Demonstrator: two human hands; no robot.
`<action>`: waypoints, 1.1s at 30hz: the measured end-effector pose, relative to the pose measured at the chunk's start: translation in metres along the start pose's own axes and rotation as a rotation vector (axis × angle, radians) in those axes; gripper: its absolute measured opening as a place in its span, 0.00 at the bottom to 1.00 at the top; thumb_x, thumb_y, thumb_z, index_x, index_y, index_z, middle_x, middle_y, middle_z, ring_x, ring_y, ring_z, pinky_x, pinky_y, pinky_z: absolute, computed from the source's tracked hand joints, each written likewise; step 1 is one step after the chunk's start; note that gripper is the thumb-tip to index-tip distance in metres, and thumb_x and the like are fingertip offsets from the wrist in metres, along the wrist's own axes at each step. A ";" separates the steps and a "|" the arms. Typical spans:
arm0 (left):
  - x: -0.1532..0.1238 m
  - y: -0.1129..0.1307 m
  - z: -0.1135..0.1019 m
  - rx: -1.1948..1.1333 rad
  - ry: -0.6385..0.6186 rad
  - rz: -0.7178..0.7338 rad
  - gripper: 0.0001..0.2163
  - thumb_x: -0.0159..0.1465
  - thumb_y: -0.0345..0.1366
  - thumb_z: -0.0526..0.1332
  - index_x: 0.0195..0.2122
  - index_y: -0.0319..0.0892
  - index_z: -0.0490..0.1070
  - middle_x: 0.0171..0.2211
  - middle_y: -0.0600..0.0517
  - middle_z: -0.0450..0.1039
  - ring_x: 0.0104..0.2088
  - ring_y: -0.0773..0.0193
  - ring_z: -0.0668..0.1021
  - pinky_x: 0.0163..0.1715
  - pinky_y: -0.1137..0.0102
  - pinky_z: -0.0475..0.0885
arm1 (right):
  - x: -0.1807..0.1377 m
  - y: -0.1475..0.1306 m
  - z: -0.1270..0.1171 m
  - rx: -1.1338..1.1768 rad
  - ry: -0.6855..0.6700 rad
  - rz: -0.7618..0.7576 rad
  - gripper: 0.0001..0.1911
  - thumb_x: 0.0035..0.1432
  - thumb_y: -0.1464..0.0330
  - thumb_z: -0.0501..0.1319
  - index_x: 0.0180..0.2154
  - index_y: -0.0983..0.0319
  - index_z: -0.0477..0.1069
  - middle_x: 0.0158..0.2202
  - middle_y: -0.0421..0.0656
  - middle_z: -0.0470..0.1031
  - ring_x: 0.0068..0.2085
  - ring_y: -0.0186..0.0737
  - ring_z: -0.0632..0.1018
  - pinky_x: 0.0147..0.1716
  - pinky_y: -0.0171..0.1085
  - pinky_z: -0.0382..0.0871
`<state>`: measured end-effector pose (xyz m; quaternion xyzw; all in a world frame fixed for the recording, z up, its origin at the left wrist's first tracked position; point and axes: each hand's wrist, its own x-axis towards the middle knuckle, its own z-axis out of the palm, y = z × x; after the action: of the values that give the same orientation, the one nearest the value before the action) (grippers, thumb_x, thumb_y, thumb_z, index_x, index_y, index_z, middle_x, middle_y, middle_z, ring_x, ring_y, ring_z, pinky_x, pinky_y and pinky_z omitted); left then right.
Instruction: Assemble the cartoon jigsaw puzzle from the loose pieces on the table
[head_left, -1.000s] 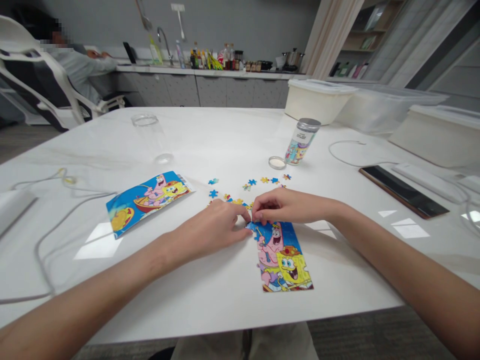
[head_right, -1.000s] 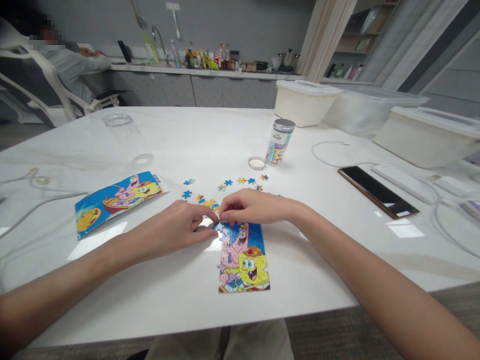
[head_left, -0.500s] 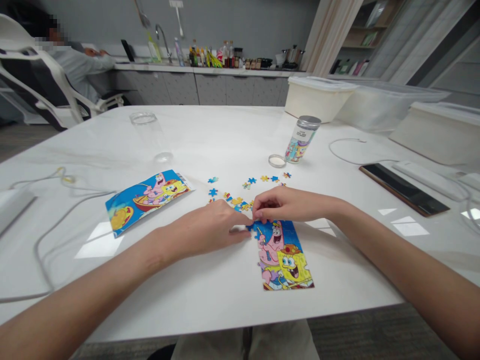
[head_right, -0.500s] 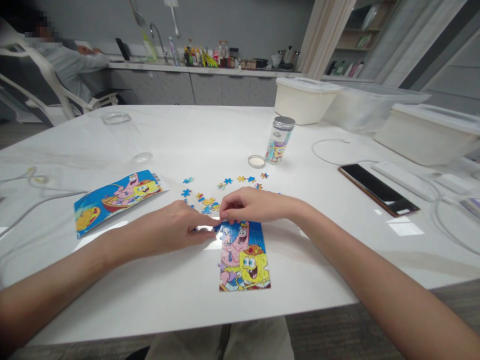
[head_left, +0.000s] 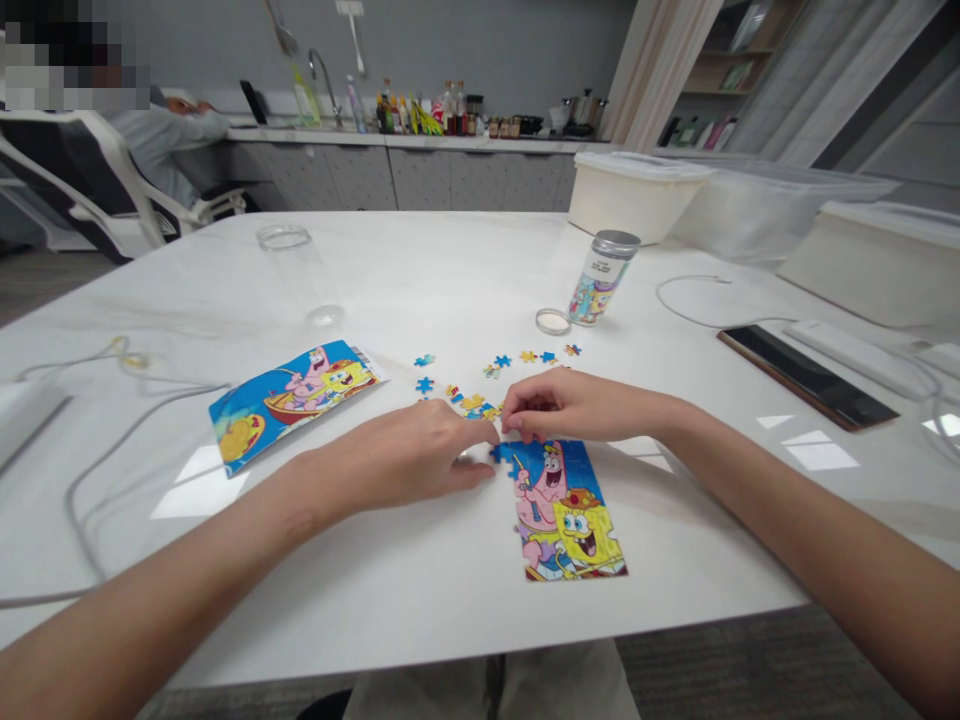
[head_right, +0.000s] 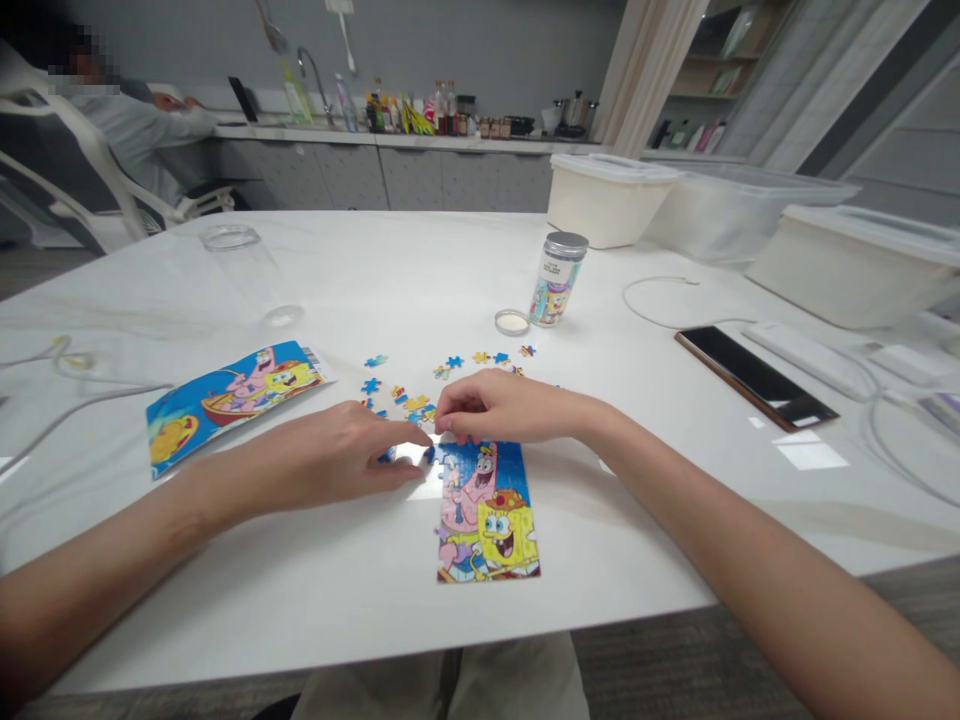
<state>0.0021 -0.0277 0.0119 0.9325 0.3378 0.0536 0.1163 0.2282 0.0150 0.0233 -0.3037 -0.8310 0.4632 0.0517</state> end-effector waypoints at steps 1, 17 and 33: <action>0.000 -0.001 -0.001 -0.001 -0.001 -0.008 0.12 0.65 0.39 0.57 0.44 0.43 0.77 0.22 0.53 0.73 0.22 0.67 0.71 0.23 0.71 0.59 | 0.000 0.001 0.000 -0.002 0.014 -0.004 0.08 0.61 0.67 0.57 0.35 0.63 0.72 0.29 0.40 0.73 0.30 0.32 0.71 0.30 0.32 0.64; 0.006 0.008 0.004 -0.142 -0.039 -0.165 0.14 0.65 0.42 0.57 0.44 0.43 0.78 0.20 0.53 0.71 0.24 0.65 0.70 0.27 0.70 0.60 | -0.017 0.001 -0.014 -0.052 -0.219 0.048 0.15 0.60 0.61 0.61 0.39 0.63 0.81 0.32 0.45 0.82 0.32 0.36 0.79 0.31 0.33 0.69; 0.010 0.007 -0.011 -0.658 0.007 -0.430 0.09 0.60 0.43 0.61 0.32 0.42 0.72 0.14 0.64 0.48 0.17 0.72 0.54 0.18 0.73 0.50 | -0.012 -0.001 -0.010 -0.007 -0.028 0.006 0.16 0.61 0.60 0.60 0.44 0.62 0.79 0.29 0.42 0.79 0.28 0.33 0.76 0.25 0.31 0.65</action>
<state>0.0126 -0.0242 0.0244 0.7531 0.4906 0.1366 0.4166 0.2414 0.0152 0.0324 -0.2999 -0.8323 0.4647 0.0374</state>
